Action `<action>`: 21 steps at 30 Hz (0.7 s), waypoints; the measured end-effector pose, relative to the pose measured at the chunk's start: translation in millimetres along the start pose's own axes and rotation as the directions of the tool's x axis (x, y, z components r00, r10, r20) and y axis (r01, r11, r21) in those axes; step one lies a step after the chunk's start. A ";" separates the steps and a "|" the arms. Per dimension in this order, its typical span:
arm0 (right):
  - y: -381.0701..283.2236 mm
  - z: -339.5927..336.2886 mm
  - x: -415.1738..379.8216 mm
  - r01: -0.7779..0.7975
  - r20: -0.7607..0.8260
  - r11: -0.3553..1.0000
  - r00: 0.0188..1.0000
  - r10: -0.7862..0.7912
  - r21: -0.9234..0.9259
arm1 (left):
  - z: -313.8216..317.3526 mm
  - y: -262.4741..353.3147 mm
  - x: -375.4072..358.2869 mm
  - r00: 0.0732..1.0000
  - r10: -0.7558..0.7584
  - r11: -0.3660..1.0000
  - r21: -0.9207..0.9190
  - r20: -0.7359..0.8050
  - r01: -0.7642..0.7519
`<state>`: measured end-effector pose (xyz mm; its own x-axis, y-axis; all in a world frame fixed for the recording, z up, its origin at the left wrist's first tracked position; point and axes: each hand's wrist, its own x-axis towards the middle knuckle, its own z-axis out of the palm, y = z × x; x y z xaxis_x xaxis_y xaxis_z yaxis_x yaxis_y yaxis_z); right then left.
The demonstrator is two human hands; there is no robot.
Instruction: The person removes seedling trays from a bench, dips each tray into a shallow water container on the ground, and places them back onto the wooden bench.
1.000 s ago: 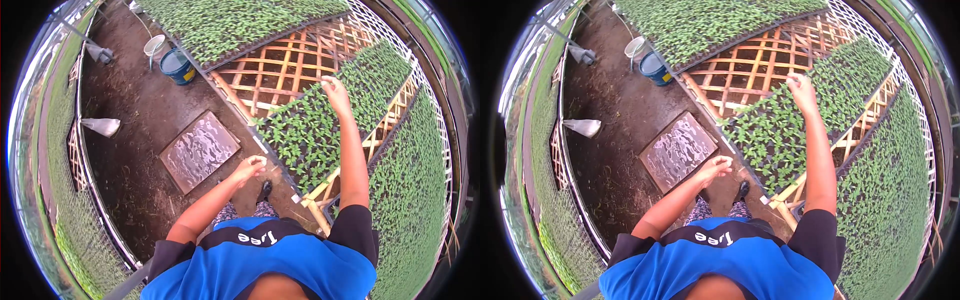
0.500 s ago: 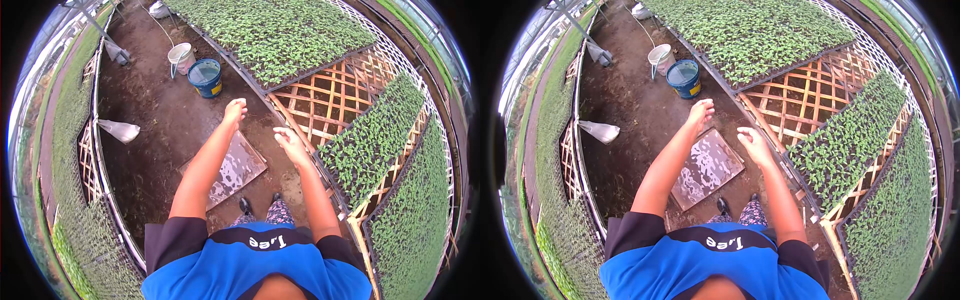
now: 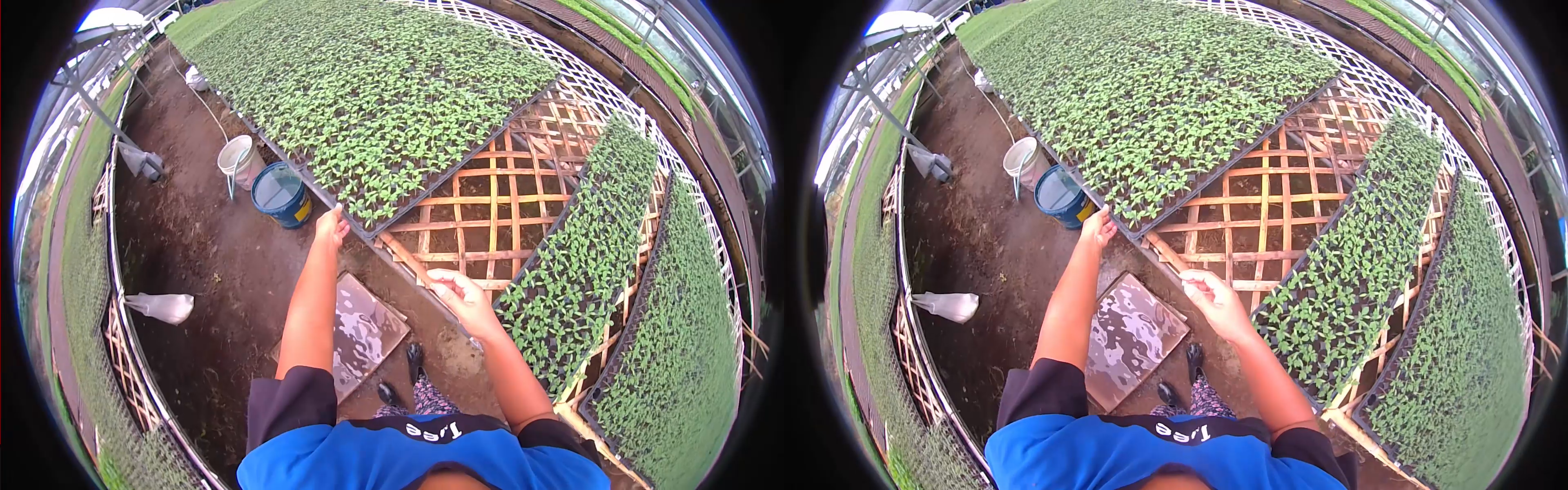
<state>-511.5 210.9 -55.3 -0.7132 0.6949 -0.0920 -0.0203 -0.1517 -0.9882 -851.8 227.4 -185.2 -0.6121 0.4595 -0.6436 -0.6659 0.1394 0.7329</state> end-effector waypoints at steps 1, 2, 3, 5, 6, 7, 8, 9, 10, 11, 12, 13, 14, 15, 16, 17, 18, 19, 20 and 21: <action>-3.7 -2.4 1.5 -0.031 -0.011 0.999 0.999 0.032 0.043 | 4.7 3.0 6.5 0.999 0.004 0.996 0.087 -0.033 -0.001; -7.3 -5.2 3.1 -0.035 -0.013 0.999 0.999 0.036 0.033 | 8.1 6.9 10.5 0.998 0.012 0.985 0.171 -0.069 0.000; -11.1 -8.9 3.9 -0.040 -0.015 0.999 0.999 0.041 0.020 | 9.3 4.7 16.9 0.988 0.154 0.954 0.263 -0.030 -0.140; -8.9 -19.7 4.3 -0.063 -0.037 0.997 0.997 0.062 -0.040 | 19.1 9.4 11.1 0.976 0.215 0.951 0.230 -0.009 -0.208; -5.7 -26.3 5.7 -0.056 -0.039 0.998 0.998 0.055 -0.025 | 23.6 10.6 7.2 0.970 0.244 0.947 0.215 0.002 -0.238; -3.3 -32.8 7.8 -0.049 -0.044 0.999 0.998 0.049 -0.009 | 36.7 21.0 -22.9 0.984 0.177 0.971 0.172 -0.036 -0.168; -3.0 -37.3 9.1 -0.043 -0.050 0.999 0.998 0.043 0.007 | 42.3 22.1 -35.1 0.980 0.199 0.976 0.091 0.022 -0.200; -15.9 -40.3 11.0 -0.045 -0.057 0.999 0.997 0.044 -0.008 | 45.7 20.2 -44.0 0.972 0.223 0.974 0.008 0.077 -0.224; -17.1 -47.9 16.3 -0.036 -0.045 0.996 0.998 0.040 0.080 | 47.0 18.4 -54.2 0.960 0.251 0.967 -0.079 0.127 -0.242; -19.3 -57.1 23.5 -0.050 -0.069 0.998 0.996 0.052 0.031 | 46.8 19.2 -68.9 0.944 0.271 0.962 -0.079 0.186 -0.261; -22.8 -65.6 32.2 -0.065 -0.091 0.998 0.994 0.063 -0.019 | 46.3 20.5 -84.2 0.936 0.287 0.957 -0.099 0.203 -0.272; -29.7 -72.3 43.0 -0.019 -0.098 1.000 0.995 0.017 -0.017 | 46.3 22.3 -103.1 0.929 0.300 0.953 -0.119 0.216 -0.280; -28.0 -83.0 56.7 0.001 -0.120 0.999 0.993 -0.006 -0.046 | 44.2 25.3 -122.0 0.922 0.314 0.947 -0.139 0.226 -0.288; -36.8 -91.7 68.5 0.028 -0.108 0.994 0.993 -0.040 -0.107 | 39.5 31.2 -138.7 0.916 0.323 0.942 -0.168 0.236 -0.289; -40.7 -99.5 83.8 0.055 -0.136 0.992 0.988 -0.071 -0.116 | 33.7 38.5 -156.4 0.911 0.333 0.937 -0.196 0.243 -0.290; -52.3 -104.1 97.9 0.098 -0.139 0.979 0.983 -0.124 -0.181 | 27.4 48.9 -178.0 0.915 0.339 0.935 -0.180 0.219 -0.304; -54.3 -114.6 116.9 0.118 -0.128 0.981 0.982 -0.138 -0.152 | 10.2 53.1 -181.4 0.914 0.336 0.937 -0.175 0.228 -0.301; -61.0 -119.3 136.4 0.130 -0.144 0.973 0.977 -0.159 -0.192 | 0.0 61.6 -196.0 0.910 0.353 0.932 -0.168 0.220 -0.321; -62.5 -127.4 159.1 0.125 -0.145 0.966 0.976 -0.160 -0.226 | -15.8 67.4 -202.6 0.912 0.362 0.929 -0.154 0.195 -0.336; -63.0 -131.8 184.0 0.117 -0.165 0.956 0.972 -0.165 -0.270 | -31.1 73.6 -208.3 0.908 0.377 0.923 -0.156 0.186 -0.351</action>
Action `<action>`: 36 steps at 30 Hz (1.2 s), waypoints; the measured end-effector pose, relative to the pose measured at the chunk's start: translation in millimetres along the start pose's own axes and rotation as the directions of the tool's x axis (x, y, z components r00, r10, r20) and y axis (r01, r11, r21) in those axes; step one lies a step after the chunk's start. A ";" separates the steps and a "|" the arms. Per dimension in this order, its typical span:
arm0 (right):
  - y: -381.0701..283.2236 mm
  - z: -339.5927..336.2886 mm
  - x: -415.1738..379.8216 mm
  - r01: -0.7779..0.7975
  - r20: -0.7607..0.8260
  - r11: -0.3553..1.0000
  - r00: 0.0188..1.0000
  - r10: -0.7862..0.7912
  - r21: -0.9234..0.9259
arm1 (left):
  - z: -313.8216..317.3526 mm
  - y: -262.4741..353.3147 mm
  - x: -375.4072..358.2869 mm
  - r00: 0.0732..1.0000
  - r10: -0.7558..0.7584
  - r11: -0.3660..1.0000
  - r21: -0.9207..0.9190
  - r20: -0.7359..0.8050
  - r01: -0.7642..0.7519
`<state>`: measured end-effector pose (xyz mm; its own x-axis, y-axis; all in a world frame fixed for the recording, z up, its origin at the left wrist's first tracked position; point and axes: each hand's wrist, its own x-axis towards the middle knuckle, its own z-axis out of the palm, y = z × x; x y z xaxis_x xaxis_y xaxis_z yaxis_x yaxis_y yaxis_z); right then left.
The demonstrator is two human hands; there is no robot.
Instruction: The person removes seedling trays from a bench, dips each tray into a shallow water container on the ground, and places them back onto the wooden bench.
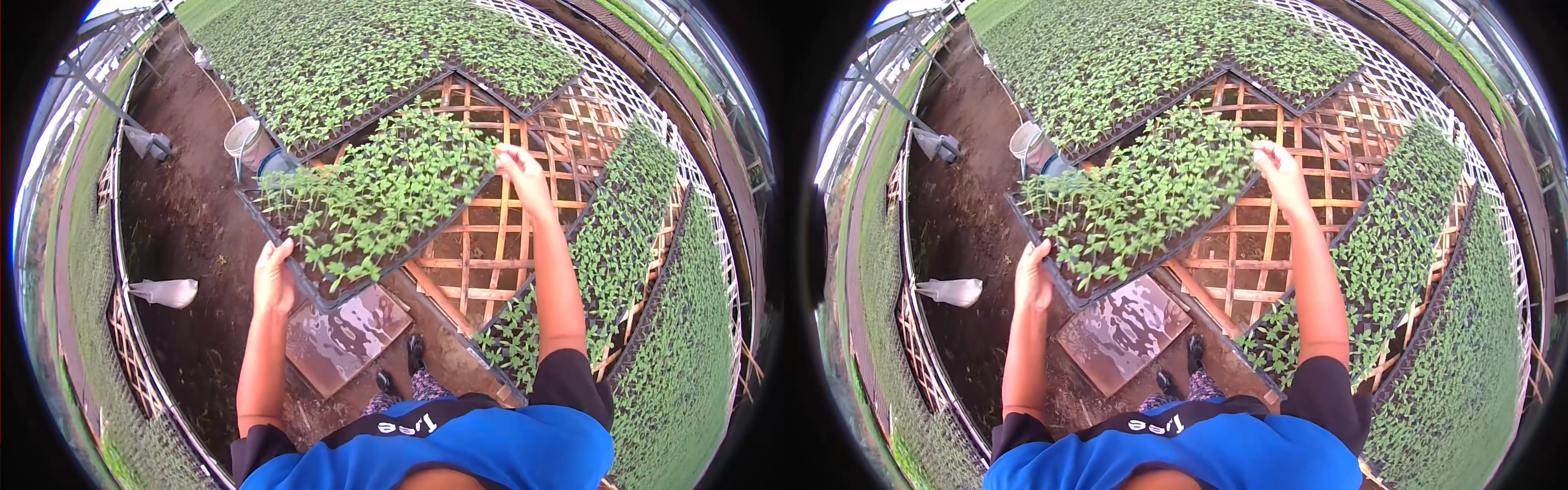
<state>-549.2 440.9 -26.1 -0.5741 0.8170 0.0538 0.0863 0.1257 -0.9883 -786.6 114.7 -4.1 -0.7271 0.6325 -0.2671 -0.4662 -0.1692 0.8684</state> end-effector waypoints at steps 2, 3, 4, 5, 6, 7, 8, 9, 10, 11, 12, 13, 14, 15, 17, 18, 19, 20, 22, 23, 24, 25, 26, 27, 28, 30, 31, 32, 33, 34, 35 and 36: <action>34.8 1.2 58.4 0.069 -0.039 0.985 0.996 -0.076 -0.160 | -22.4 19.4 -10.3 0.999 0.018 0.999 0.044 -0.045 -0.016; 66.6 3.6 89.6 0.111 -0.054 0.960 0.990 -0.129 -0.256 | -34.2 26.0 -12.4 0.996 0.033 0.998 0.056 -0.081 -0.028; 84.6 10.5 105.9 0.138 -0.090 0.881 0.976 -0.198 -0.452 | -40.9 35.9 -15.2 0.998 0.019 0.998 0.053 -0.066 -0.016; 107.0 15.9 121.5 0.134 -0.068 0.781 0.973 -0.220 -0.610 | -47.0 43.2 -18.6 0.998 0.013 0.999 0.045 -0.059 -0.010; 133.2 17.8 138.0 0.082 0.055 0.628 0.997 -0.063 -0.774 | -54.1 47.5 -20.0 0.996 0.007 1.000 0.000 -0.089 -0.007; 174.4 17.5 156.3 0.272 0.270 0.602 0.958 -0.097 -0.751 | -58.1 52.0 -22.1 0.995 -0.004 1.000 0.018 -0.097 0.005; 175.8 27.7 156.1 0.083 0.202 0.717 0.976 0.083 -0.692 | -67.2 52.8 -20.9 0.995 0.007 0.999 0.048 -0.104 -0.002; 175.4 38.3 155.3 -0.138 0.124 0.780 0.956 0.266 -0.610 | -83.1 48.1 -16.8 0.994 0.002 0.999 0.046 -0.110 0.003; 176.1 48.4 155.5 -0.349 0.044 0.780 0.901 0.432 -0.520 | -82.0 47.8 -17.0 0.993 0.005 1.000 0.028 -0.122 -0.001; 175.5 44.1 164.6 -0.411 0.084 0.665 0.810 0.580 -0.623 | -92.0 43.7 -14.4 0.995 -0.025 1.000 -0.011 -0.094 0.024; 190.6 37.3 174.2 -0.380 0.155 0.718 0.816 0.558 -0.582 | -92.8 41.4 -14.3 0.993 0.005 1.000 -0.009 -0.116 -0.006; 170.7 39.6 171.2 -0.497 0.157 0.699 0.747 0.646 -0.515 | -105.2 35.7 -11.7 0.995 -0.035 0.998 -0.053 -0.092 0.030; 155.8 43.1 166.7 -0.482 0.197 0.730 0.753 0.628 -0.484 | -109.5 33.4 -13.6 0.992 -0.033 0.999 -0.038 -0.119 0.029; 129.3 51.5 158.3 -0.420 0.197 0.734 0.782 0.591 -0.534 | -113.7 30.8 -16.0 0.989 -0.036 0.999 -0.023 -0.143 0.033; 97.9 62.2 151.9 -0.165 0.229 0.749 0.891 0.392 -0.641 | -136.4 17.6 -19.6 0.988 -0.035 0.999 -0.011 -0.149 0.034; 92.4 61.1 156.5 -0.010 0.244 0.749 0.942 0.228 -0.662 | -145.8 11.7 -22.8 0.986 -0.035 0.999 -0.021 -0.163 0.032; 85.8 61.1 159.9 0.138 0.264 0.721 0.962 0.064 -0.679 | -157.6 3.1 -24.5 0.984 0.004 1.000 -0.022 -0.177 -0.008; 61.1 67.5 151.2 0.198 0.297 0.764 0.955 -0.009 -0.614 | -162.3 1.6 -30.0 0.982 0.014 0.999 -0.032 -0.188 -0.020; -13.2 92.7 108.0 0.272 0.361 0.820 0.928 -0.086 -0.503 | -176.4 -0.3 -45.4 0.980 0.005 1.000 -0.018 -0.200 -0.009; -47.7 113.6 78.1 0.287 0.398 0.841 0.912 -0.095 -0.458 | -185.0 -1.9 -53.1 0.976 0.002 1.000 -0.016 -0.220 -0.006; -71.0 130.0 54.4 0.306 0.418 0.835 0.903 -0.103 -0.457 | -204.9 -8.3 -58.6 0.970 0.028 0.998 0.064 -0.241 -0.013; -87.0 146.1 32.6 0.323 0.437 0.830 0.893 -0.108 -0.455 | -223.0 -11.5 -66.7 0.963 0.022 0.999 0.051 -0.270 -0.008; -96.4 160.2 14.4 0.318 0.465 0.835 0.881 -0.085 -0.449 | -225.9 -3.1 -80.1 0.957 0.002 1.000 0.021 -0.291 0.004; -100.9 176.1 -3.6 0.314 0.489 0.841 0.870 -0.068 -0.441 | -240.1 0.2 -93.1 0.950 -0.016 0.998 0.057 -0.313 0.035; -99.3 192.0 -20.4 0.333 0.532 0.833 0.845 -0.056 -0.441 | -267.4 -4.7 -103.2 0.949 -0.049 0.994 0.074 -0.310 0.076; -89.5 230.0 -55.3 0.256 0.581 0.857 0.812 0.061 -0.447 | -306.3 -10.2 -122.7 0.936 -0.081 0.986 0.112 -0.343 0.126; -73.0 248.6 -67.8 0.214 0.608 0.874 0.786 0.110 -0.436 | -329.7 -15.8 -129.9 0.926 -0.100 0.975 0.149 -0.363 0.163; -52.3 266.5 -79.6 0.213 0.627 0.865 0.766 0.141 -0.454 | -365.9 -34.4 -133.4 0.920 -0.091 0.946 0.256 -0.381 0.199; -24.2 281.2 -87.6 0.213 0.645 0.858 0.746 0.167 -0.468 | -395.0 -53.7 -132.1 0.915 -0.075 0.903 0.361 -0.397 0.231; 12.4 300.1 -95.4 0.222 0.667 0.854 0.723 0.180 -0.471 | -408.8 -61.4 -136.8 0.898 -0.140 0.892 0.340 -0.418 0.297; 51.9 317.4 -103.2 0.230 0.688 0.850 0.699 0.194 -0.474 | -433.5 -82.9 -136.5 0.888 -0.117 0.863 0.397 -0.444 0.312; 85.4 337.5 -115.7 0.151 0.654 0.843 0.704 0.275 -0.517 | -465.4 -111.3 -135.8 0.864 -0.135 0.818 0.437 -0.486 0.374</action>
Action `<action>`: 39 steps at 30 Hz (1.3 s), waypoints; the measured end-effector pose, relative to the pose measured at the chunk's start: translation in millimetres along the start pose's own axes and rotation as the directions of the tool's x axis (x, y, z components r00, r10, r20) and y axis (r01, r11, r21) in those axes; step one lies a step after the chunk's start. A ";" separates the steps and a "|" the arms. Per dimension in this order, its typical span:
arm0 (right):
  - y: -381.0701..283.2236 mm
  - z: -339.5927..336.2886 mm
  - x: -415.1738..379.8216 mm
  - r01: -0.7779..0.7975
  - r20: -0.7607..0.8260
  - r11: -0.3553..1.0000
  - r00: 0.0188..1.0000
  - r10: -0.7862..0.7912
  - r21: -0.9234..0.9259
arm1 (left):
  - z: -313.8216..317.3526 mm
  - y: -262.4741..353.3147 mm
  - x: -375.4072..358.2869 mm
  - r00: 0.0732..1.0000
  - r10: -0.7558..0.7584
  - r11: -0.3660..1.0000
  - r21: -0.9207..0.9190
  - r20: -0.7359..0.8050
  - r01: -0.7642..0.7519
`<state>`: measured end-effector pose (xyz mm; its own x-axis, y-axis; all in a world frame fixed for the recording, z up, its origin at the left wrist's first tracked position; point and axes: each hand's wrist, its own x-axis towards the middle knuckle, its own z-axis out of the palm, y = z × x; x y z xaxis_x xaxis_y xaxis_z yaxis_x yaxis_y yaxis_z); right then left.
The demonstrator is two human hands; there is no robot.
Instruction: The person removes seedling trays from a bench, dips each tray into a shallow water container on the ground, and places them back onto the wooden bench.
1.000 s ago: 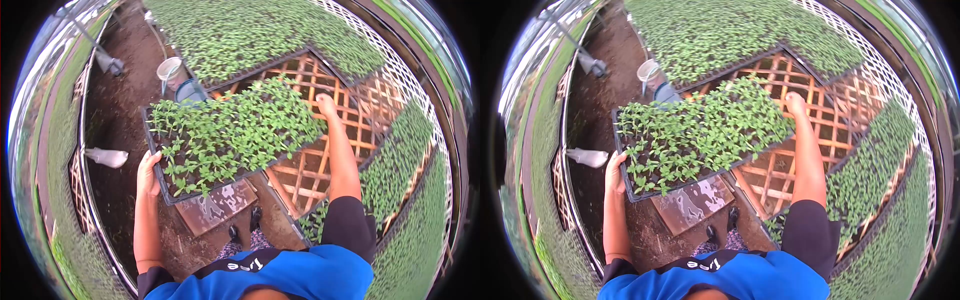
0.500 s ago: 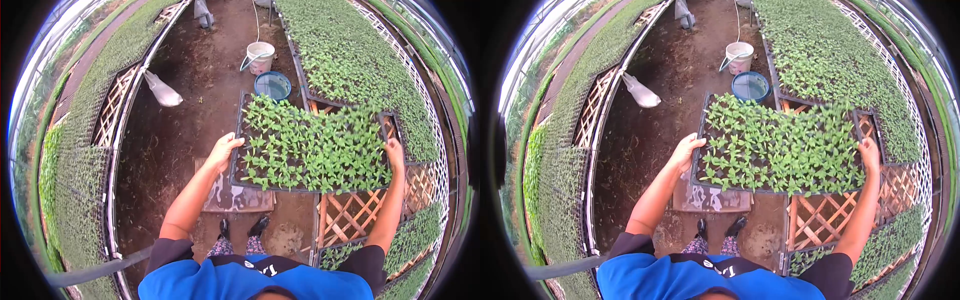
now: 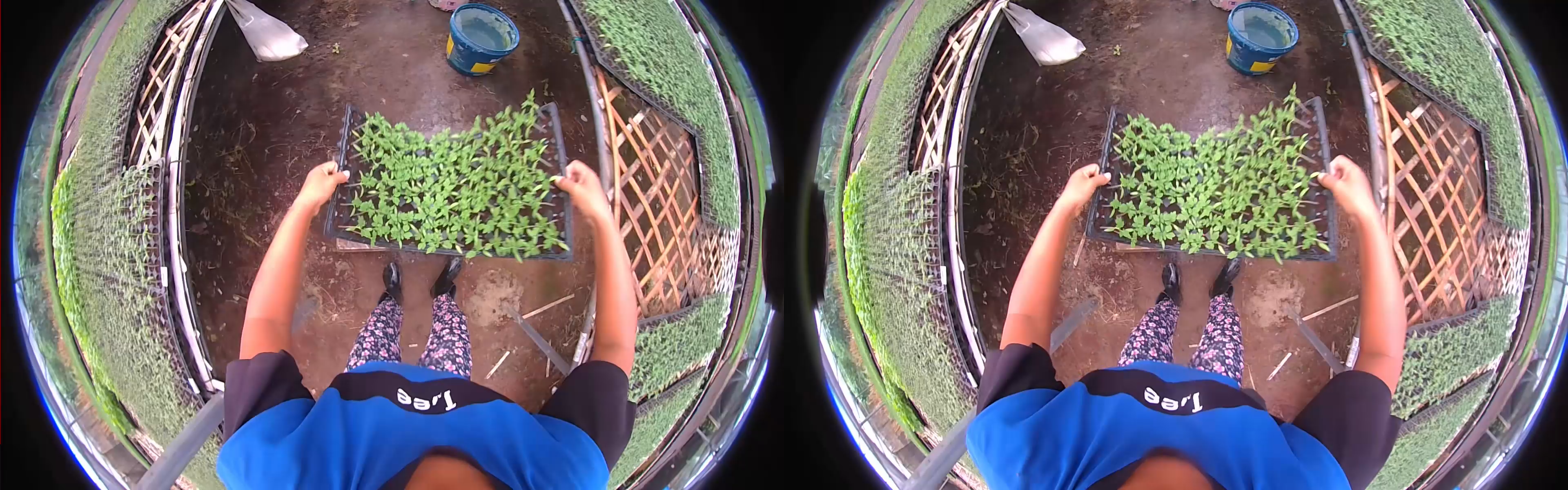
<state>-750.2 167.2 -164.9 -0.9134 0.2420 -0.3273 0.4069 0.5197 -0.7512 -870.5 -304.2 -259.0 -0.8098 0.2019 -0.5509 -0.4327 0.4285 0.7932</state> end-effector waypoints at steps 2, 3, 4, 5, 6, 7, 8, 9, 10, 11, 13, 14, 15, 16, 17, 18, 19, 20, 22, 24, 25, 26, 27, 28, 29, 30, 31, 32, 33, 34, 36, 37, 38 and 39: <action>43.7 72.4 30.3 -0.120 0.001 0.990 0.993 0.120 -0.076 | -8.1 -61.3 30.7 0.996 -0.030 0.977 0.209 -0.086 0.048; 70.3 107.9 45.8 -0.154 -0.018 0.972 0.988 0.153 -0.176 | -7.9 -88.0 38.9 0.990 -0.014 0.939 0.338 -0.138 0.060; 90.5 137.2 56.9 -0.228 -0.028 0.947 0.973 0.228 -0.228 | -4.4 -116.8 49.0 0.984 -0.002 0.913 0.400 -0.178 0.075; 107.2 168.8 67.4 -0.299 -0.043 0.912 0.953 0.299 -0.281 | -3.9 -143.6 59.2 0.976 0.013 0.885 0.458 -0.216 0.090; 130.4 200.6 78.0 -0.337 -0.067 0.887 0.940 0.333 -0.315 | -2.1 -162.6 65.3 0.967 -0.024 0.839 0.521 -0.255 0.158; 150.2 227.3 86.3 -0.373 -0.090 0.859 0.926 0.366 -0.350 | 0.0 -200.4 80.2 0.955 -0.055 0.845 0.496 -0.291 0.200; 160.0 251.9 93.3 -0.397 -0.112 0.819 0.915 0.386 -0.415 | 4.1 -220.1 87.6 0.939 -0.061 0.823 0.515 -0.339 0.240; 173.7 276.7 100.0 -0.434 -0.160 0.793 0.900 0.406 -0.428 | 9.8 -240.7 94.5 0.920 -0.065 0.800 0.531 -0.385 0.279; 209.8 312.4 118.8 -0.441 -0.173 0.791 0.897 0.407 -0.424 | 14.1 -291.0 117.6 0.909 -0.055 0.837 0.477 -0.413 0.268; 228.2 329.6 126.3 -0.449 -0.189 0.791 0.893 0.408 -0.416 | 14.3 -316.9 128.7 0.907 -0.023 0.845 0.476 -0.420 0.243; 268.2 359.5 143.3 -0.414 -0.255 0.805 0.908 0.333 -0.425 | 15.1 -359.3 151.2 0.897 0.040 0.855 0.479 -0.441 0.198; 287.6 369.5 150.2 -0.395 -0.286 0.811 0.913 0.292 -0.431 | 14.9 -375.6 157.9 0.892 0.050 0.862 0.470 -0.449 0.188; 306.8 380.8 157.5 -0.398 -0.294 0.815 0.910 0.293 -0.422 | 14.5 -393.1 166.8 0.883 0.052 0.870 0.455 -0.467 0.189; 322.5 389.5 163.9 -0.400 -0.305 0.818 0.907 0.290 -0.414 | 13.5 -409.5 175.6 0.880 0.061 0.878 0.445 -0.471 0.178; 337.2 396.6 169.4 -0.401 -0.315 0.820 0.905 0.285 -0.410 | 12.9 -423.6 182.8 0.876 0.067 0.887 0.431 -0.477 0.167; 351.8 403.1 172.8 -0.365 -0.316 0.833 0.917 0.244 -0.416 | 11.9 -442.0 191.0 0.878 0.063 0.900 0.407 -0.474 0.154; 359.2 407.2 176.0 -0.379 -0.313 0.832 0.913 0.263 -0.406 | 11.8 -458.0 199.4 0.876 0.061 0.905 0.396 -0.478 0.153; 366.9 409.9 177.9 -0.392 -0.306 0.830 0.909 0.283 -0.396 | 12.3 -474.0 206.8 0.873 0.057 0.910 0.385 -0.484 0.155; 387.1 415.6 181.8 -0.398 -0.301 0.820 0.908 0.290 -0.411 | 15.5 -503.9 219.0 0.860 0.057 0.931 0.338 -0.507 0.138; 419.4 424.1 186.1 -0.389 -0.365 0.836 0.897 0.248 -0.388 | 21.8 -505.8 223.5 0.853 -0.002 0.893 0.384 -0.522 0.237; 441.5 426.6 189.2 -0.345 -0.351 0.868 0.911 0.218 -0.357 | 21.8 -517.3 230.2 0.848 0.006 0.870 0.421 -0.529 0.257; 455.5 429.2 192.8 -0.354 -0.360 0.859 0.907 0.219 -0.371 | 21.3 -526.6 235.8 0.847 0.011 0.843 0.460 -0.532 0.278; 477.4 430.9 199.5 -0.396 -0.361 0.848 0.893 0.267 -0.352 | 21.0 -530.5 242.4 0.860 -0.041 0.809 0.488 -0.508 0.326; 491.2 430.4 204.5 -0.428 -0.367 0.827 0.882 0.295 -0.365 | 23.2 -535.4 245.8 0.857 -0.030 0.801 0.500 -0.515 0.329; 500.3 430.8 207.7 -0.465 -0.376 0.801 0.867 0.327 -0.377 | 24.8 -536.6 248.1 0.856 -0.021 0.792 0.515 -0.516 0.329; 508.7 431.5 210.8 -0.464 -0.374 0.797 0.869 0.325 -0.386 | 22.0 -534.9 252.6 0.879 -0.165 0.778 0.489 -0.447 0.395; 514.8 430.9 211.9 -0.466 -0.374 0.792 0.869 0.324 -0.395 | 21.7 -541.2 255.4 0.885 -0.179 0.789 0.475 -0.431 0.391; 530.3 427.5 213.8 -0.469 -0.375 0.785 0.868 0.325 -0.405 | 21.4 -549.5 257.3 0.891 -0.193 0.799 0.461 -0.412 0.386; 545.6 425.1 215.0 -0.463 -0.338 0.821 0.872 0.355 -0.334 | 21.1 -557.3 257.8 0.897 -0.207 0.810 0.446 -0.391 0.381; 577.3 423.5 219.7 -0.457 -0.301 0.851 0.875 0.379 -0.258 | 17.8 -549.0 251.5 0.911 -0.204 0.763 0.524 -0.359 0.378; 568.0 413.2 210.8 -0.464 -0.260 0.853 0.877 0.404 -0.240 | 11.3 -542.7 244.2 0.909 -0.185 0.787 0.497 -0.374 0.365; 550.5 409.1 203.3 -0.475 -0.274 0.838 0.872 0.406 -0.269 | 8.7 -541.3 242.4 0.909 -0.174 0.798 0.486 -0.378 0.355; 525.2 406.7 194.0 -0.488 -0.287 0.821 0.865 0.411 -0.297 | 6.6 -545.3 241.5 0.908 -0.157 0.811 0.474 -0.389 0.343; 514.1 402.8 189.2 -0.501 -0.301 0.803 0.859 0.415 -0.322 | 4.5 -552.1 241.5 0.906 -0.138 0.824 0.462 -0.401 0.330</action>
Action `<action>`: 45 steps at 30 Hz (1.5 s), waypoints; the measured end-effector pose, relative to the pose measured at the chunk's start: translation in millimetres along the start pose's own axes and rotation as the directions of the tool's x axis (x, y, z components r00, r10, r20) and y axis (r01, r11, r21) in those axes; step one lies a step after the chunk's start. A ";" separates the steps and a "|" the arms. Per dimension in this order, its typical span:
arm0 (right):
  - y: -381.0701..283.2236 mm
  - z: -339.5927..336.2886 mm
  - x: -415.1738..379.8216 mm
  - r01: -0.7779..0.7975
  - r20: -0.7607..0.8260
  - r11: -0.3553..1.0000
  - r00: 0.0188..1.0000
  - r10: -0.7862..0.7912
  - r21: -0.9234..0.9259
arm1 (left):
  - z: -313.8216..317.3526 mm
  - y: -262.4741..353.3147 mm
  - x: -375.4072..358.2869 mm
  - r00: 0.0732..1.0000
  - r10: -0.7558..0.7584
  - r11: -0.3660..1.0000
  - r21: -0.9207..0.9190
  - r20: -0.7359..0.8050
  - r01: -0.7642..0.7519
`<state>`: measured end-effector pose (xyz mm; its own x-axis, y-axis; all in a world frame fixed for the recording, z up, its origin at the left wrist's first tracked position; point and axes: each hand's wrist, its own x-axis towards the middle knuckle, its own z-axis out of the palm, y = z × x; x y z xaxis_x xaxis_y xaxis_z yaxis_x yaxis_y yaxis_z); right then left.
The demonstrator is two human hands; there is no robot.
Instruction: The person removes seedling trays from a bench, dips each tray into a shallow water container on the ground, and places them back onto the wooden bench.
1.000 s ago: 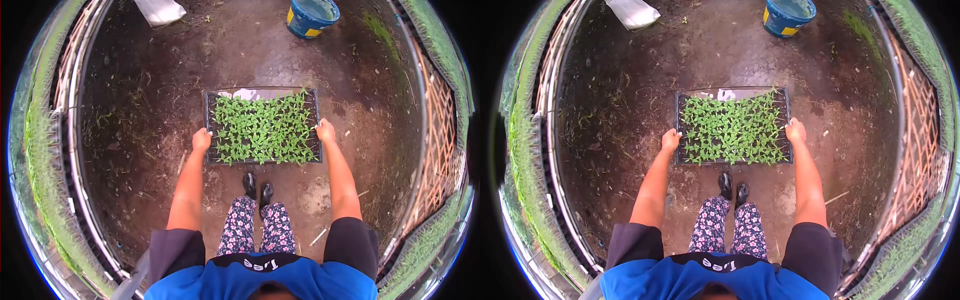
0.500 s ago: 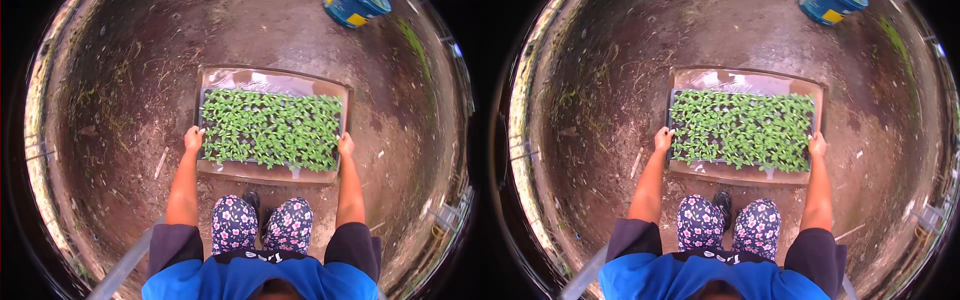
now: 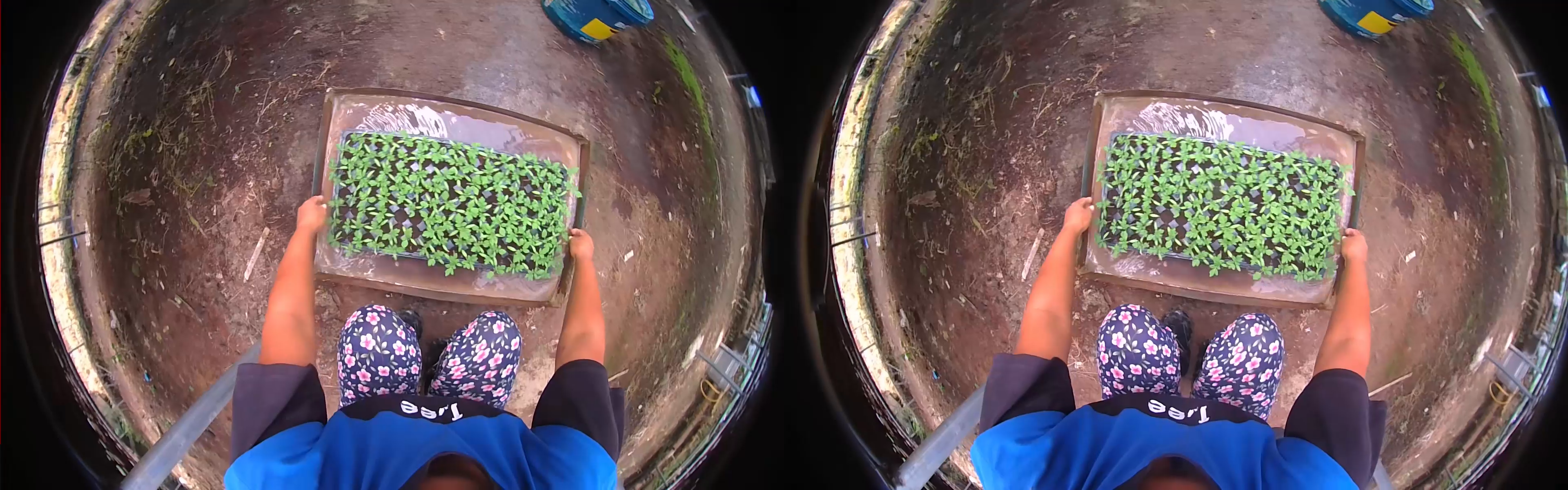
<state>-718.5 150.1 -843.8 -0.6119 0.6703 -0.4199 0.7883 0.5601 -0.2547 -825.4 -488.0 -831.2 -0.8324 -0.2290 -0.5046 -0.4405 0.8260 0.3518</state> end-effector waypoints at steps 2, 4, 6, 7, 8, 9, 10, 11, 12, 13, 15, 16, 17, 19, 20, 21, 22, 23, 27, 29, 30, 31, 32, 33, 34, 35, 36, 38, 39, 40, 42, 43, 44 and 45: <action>5.3 -4.0 0.2 0.035 0.027 0.998 0.999 -0.034 -0.045 | -1.2 -1.7 -0.2 1.000 0.000 0.999 -0.041 -0.023 -0.001; 8.6 -1.0 -7.6 0.080 -0.006 0.992 0.997 -0.081 -0.096 | -1.6 -3.2 0.0 1.000 -0.021 0.997 -0.079 -0.019 0.019; -13.4 -13.6 -29.0 0.020 0.044 0.985 0.999 -0.013 -0.171 | 5.7 -16.6 9.3 0.999 -0.032 0.988 -0.150 0.001 0.032; -14.8 -15.7 -31.6 0.024 0.064 0.983 0.998 -0.013 -0.182 | 7.7 -19.4 11.0 1.000 -0.026 0.985 -0.171 0.007 0.027; -14.0 -18.2 -32.9 0.029 0.083 0.981 0.996 -0.013 -0.193 | 9.4 -21.4 12.6 1.000 -0.020 0.981 -0.194 0.013 0.022; -12.0 -19.5 -33.5 0.038 0.097 0.980 0.995 -0.019 -0.195 | 9.9 -24.1 14.2 1.000 0.006 0.981 -0.195 0.022 -0.002; -10.3 -18.8 -32.5 0.048 0.111 0.980 0.993 -0.027 -0.194 | 7.8 -19.8 13.0 1.000 0.006 0.984 -0.179 0.031 0.000; -11.6 -19.1 -33.7 0.060 0.127 0.979 0.991 -0.036 -0.193 | 1.6 -14.8 9.8 0.999 0.004 0.987 -0.161 0.039 0.002; -13.1 -19.3 -34.7 0.047 0.119 0.979 0.993 -0.024 -0.196 | -3.6 -9.6 6.5 0.999 0.001 0.990 -0.143 0.046 0.006; -18.1 -21.9 -38.3 0.034 0.113 0.979 0.994 -0.011 -0.199 | -4.8 -8.5 6.4 0.997 -0.013 0.979 -0.204 0.070 0.027; -14.3 -20.7 -34.8 0.057 0.125 0.982 0.992 -0.034 -0.182 | -5.5 -5.2 6.4 0.998 -0.008 0.979 -0.203 0.056 0.019; -14.7 -20.2 -33.6 0.067 0.122 0.983 0.991 -0.047 -0.169 | -4.6 -6.1 7.0 0.999 -0.007 0.979 -0.204 0.050 0.017; -16.1 -18.3 -32.4 0.078 0.121 0.985 0.991 -0.059 -0.156 | -0.2 -10.7 12.5 0.999 0.014 0.979 -0.206 0.044 -0.004; -17.5 -14.2 -25.3 0.106 0.117 0.986 0.989 -0.092 -0.126 | 5.5 -12.2 19.2 0.998 0.043 0.978 -0.205 0.054 -0.031; -17.3 -10.2 -21.2 0.107 0.117 0.988 0.989 -0.094 -0.111 | 7.9 -12.1 21.6 0.997 0.057 0.978 -0.205 0.058 -0.044; -17.5 -6.7 -17.5 0.109 0.118 0.989 0.988 -0.097 -0.096 | 10.0 -11.4 23.7 0.995 0.073 0.981 -0.185 0.061 -0.061; -19.4 -4.8 -17.2 0.112 0.118 0.991 0.988 -0.102 -0.080 | 9.1 -4.9 22.1 0.994 0.090 0.983 -0.166 0.062 -0.078; -20.6 -3.9 -17.7 0.094 0.117 0.992 0.990 -0.084 -0.082 | 7.9 0.8 19.0 0.992 0.106 0.985 -0.146 0.063 -0.096; -25.4 -4.2 -19.0 0.068 0.106 0.992 0.993 -0.056 -0.106 | 8.8 10.9 15.6 0.995 0.089 0.982 -0.172 0.053 -0.079; -25.5 -5.1 -18.5 0.051 0.102 0.988 0.994 -0.036 -0.144 | 11.4 6.3 21.0 0.996 0.084 0.983 -0.170 0.041 -0.076; -23.7 -3.8 -17.0 0.069 0.115 0.988 0.992 -0.052 -0.140 | 10.2 9.6 17.5 0.997 0.069 0.986 -0.151 0.036 -0.063; -20.0 0.2 -15.9 0.086 0.130 0.987 0.989 -0.068 -0.138 | 10.0 10.2 15.0 0.998 0.062 0.984 -0.168 0.031 -0.056; -19.9 -0.7 -16.1 0.101 0.148 0.986 0.986 -0.080 -0.136 | 9.6 10.4 14.0 0.998 0.053 0.982 -0.182 0.028 -0.047; -18.7 -1.3 -16.8 0.107 0.156 0.987 0.984 -0.088 -0.122 | 9.4 10.1 13.2 0.999 0.047 0.984 -0.173 0.025 -0.042; -19.1 -2.3 -18.8 0.113 0.166 0.988 0.982 -0.093 -0.110 | 9.9 9.6 12.5 0.999 0.040 0.986 -0.164 0.023 -0.035; -20.0 -3.4 -19.4 0.117 0.177 0.988 0.979 -0.098 -0.098 | 10.0 9.3 12.5 0.999 0.031 0.988 -0.153 0.022 -0.027; -20.9 -3.5 -19.2 0.131 0.182 0.987 0.977 -0.112 -0.094 | 10.3 7.7 12.9 0.999 0.030 0.990 -0.138 0.028 -0.026; -13.2 3.0 -13.0 0.156 0.194 0.984 0.971 -0.137 -0.087 | 8.4 9.4 9.2 0.999 0.026 0.994 -0.105 0.043 -0.021; -10.4 6.1 -8.7 0.172 0.201 0.981 0.968 -0.151 -0.092 | 7.3 11.1 9.0 0.998 0.028 0.992 -0.123 0.054 -0.021; -7.0 9.9 -3.9 0.188 0.209 0.977 0.964 -0.164 -0.097 | 9.1 7.9 11.8 0.997 0.030 0.990 -0.141 0.066 -0.020; 5.1 18.8 2.8 0.208 0.228 0.975 0.956 -0.185 -0.079 | 15.6 -1.8 14.7 0.995 0.026 0.981 -0.195 0.099 -0.006; 5.7 19.1 4.2 0.213 0.234 0.976 0.953 -0.195 -0.054 | 19.0 -6.2 19.4 0.993 0.023 0.973 -0.232 0.117 0.005; 6.3 19.3 2.7 0.212 0.242 0.977 0.949 -0.200 -0.027 | 17.9 -4.4 18.0 0.990 0.021 0.964 -0.264 0.138 0.017; 6.5 19.2 2.7 0.185 0.273 0.983 0.946 -0.176 -0.008 | 16.7 -3.0 15.8 0.989 0.012 0.969 -0.248 0.146 0.025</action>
<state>-713.7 146.2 -863.3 -0.6996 0.4026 -0.5903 0.6610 0.6784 -0.3208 -831.6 -485.5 -853.3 -0.7798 -0.1416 -0.6098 -0.5304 0.6668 0.5235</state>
